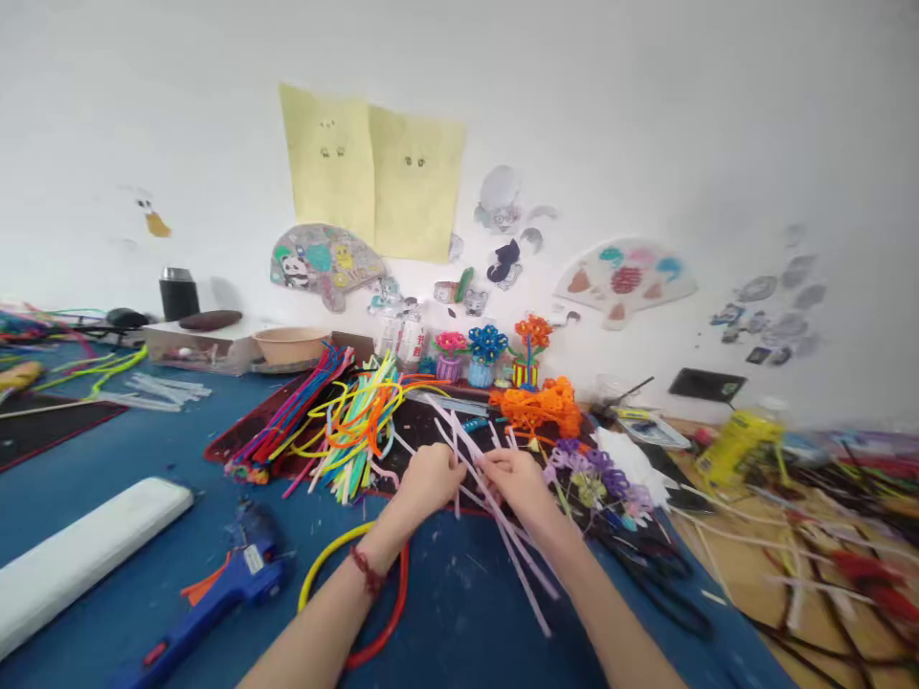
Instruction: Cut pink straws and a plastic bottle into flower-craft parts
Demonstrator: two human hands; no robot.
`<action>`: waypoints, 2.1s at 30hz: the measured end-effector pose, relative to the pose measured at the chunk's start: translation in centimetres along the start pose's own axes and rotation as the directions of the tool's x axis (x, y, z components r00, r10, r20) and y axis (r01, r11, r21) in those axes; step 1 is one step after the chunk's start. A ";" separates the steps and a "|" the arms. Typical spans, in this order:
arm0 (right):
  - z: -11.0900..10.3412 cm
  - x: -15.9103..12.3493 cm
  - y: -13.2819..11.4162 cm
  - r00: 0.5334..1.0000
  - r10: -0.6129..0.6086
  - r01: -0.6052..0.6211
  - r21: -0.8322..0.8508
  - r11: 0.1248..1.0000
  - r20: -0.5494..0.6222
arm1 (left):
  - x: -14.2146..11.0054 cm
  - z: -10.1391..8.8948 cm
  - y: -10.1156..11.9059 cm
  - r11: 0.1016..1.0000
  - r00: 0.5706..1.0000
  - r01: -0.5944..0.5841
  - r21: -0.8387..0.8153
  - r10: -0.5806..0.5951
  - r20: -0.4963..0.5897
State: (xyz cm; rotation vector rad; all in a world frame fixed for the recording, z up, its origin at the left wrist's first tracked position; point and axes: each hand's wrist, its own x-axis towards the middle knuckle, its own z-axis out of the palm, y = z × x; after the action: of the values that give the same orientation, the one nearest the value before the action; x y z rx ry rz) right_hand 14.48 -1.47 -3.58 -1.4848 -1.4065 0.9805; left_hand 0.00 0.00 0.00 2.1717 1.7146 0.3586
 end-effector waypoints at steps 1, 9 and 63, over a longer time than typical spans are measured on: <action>0.0 0.0 0.1 1.000 0.006 -0.006 -0.002 1.000 -0.005 | 0.0 0.0 -0.1 1.000 1.000 0.012 0.005 -0.012 0.000; -0.8 -0.8 -0.6 0.999 0.041 -0.044 -0.153 0.987 -0.025 | -0.2 0.3 -0.5 1.000 0.999 0.011 0.000 -0.011 0.040; -0.3 -1.4 -1.6 0.970 -0.228 0.147 -0.538 0.830 -0.088 | -0.5 0.0 -0.7 0.996 0.999 -0.041 0.075 0.041 -0.006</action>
State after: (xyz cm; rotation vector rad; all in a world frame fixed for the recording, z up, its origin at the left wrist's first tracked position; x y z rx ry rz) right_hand 14.14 -2.91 -1.97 -1.7229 -1.7610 0.3506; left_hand -0.73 -0.35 -0.23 2.2640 1.7154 0.3179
